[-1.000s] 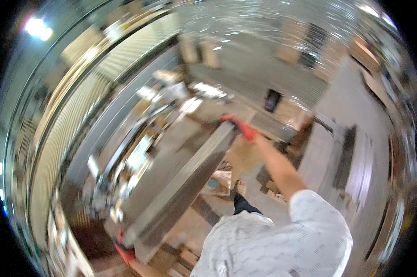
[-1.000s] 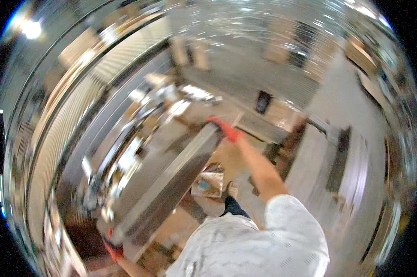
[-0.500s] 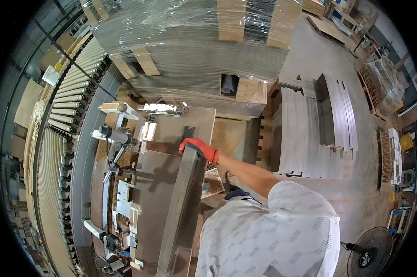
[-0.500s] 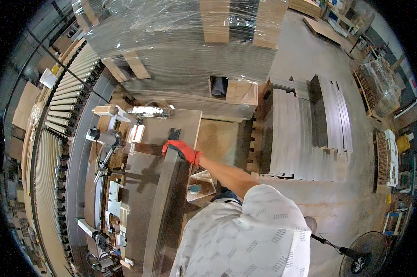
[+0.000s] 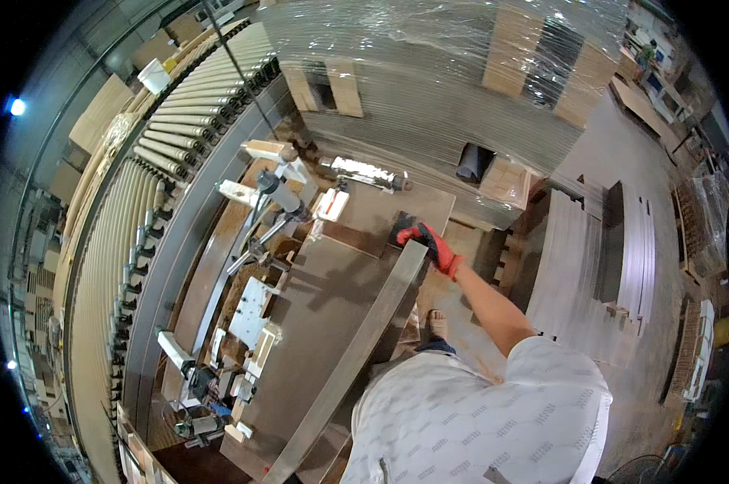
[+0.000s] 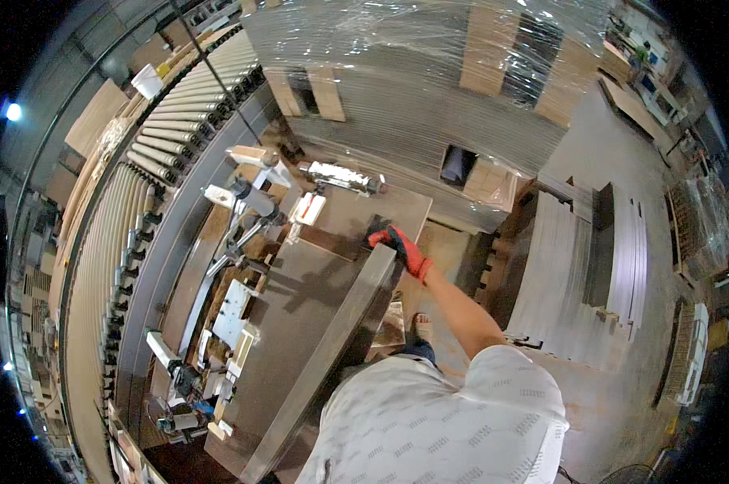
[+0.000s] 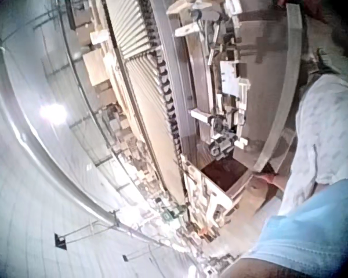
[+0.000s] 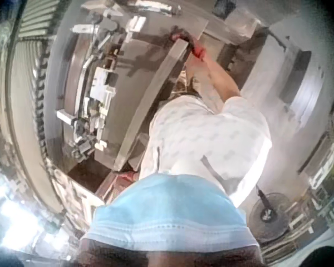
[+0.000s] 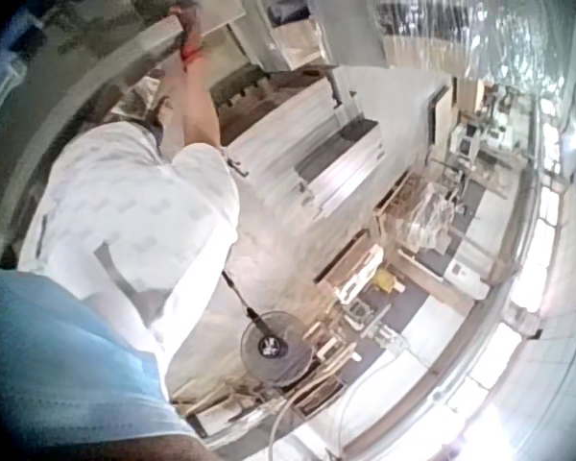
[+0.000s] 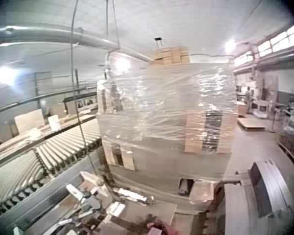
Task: The person picks up a long wooden panel from a stack, places it onto a woodworking machine, and then positions it against the guide rail for processing.
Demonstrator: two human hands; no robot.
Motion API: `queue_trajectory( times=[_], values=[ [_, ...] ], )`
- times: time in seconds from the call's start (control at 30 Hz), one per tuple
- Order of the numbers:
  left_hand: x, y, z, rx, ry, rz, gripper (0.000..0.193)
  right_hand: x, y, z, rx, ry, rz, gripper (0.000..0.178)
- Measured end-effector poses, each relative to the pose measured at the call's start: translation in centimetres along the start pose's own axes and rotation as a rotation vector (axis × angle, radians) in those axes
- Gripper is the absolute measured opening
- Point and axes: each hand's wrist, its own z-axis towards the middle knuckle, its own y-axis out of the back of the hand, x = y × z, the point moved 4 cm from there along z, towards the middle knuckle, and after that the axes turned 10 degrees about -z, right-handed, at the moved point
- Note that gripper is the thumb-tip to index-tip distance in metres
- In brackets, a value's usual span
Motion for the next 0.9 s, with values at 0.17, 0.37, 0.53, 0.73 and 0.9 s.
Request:
queue_trajectory(
  times=[0.17,0.37,0.53,0.73,0.9],
  values=[
    [-0.2,4.7,-2.6,-0.051,-0.012,-0.061,0.069,-2.4,0.1,-0.7,0.108,-0.247,-0.064,0.063],
    [0.8,10.1,-4.6,-0.036,-0.015,-0.164,0.067,-2.3,0.3,-1.2,0.147,-0.29,0.012,0.068],
    [0.3,12.8,-6.6,0.103,0.011,-0.325,0.066,-3.0,0.5,-0.9,0.211,-0.276,0.017,0.063],
    [-6.4,14.7,-9.2,-0.472,-0.595,0.404,0.055,-3.0,-0.1,-0.7,0.126,-0.11,0.155,0.063],
    [-14.4,-10.9,-12.2,-0.039,-0.444,0.69,0.049,-5.8,1.6,-5.4,-0.876,0.181,-0.035,0.026]
  ],
)
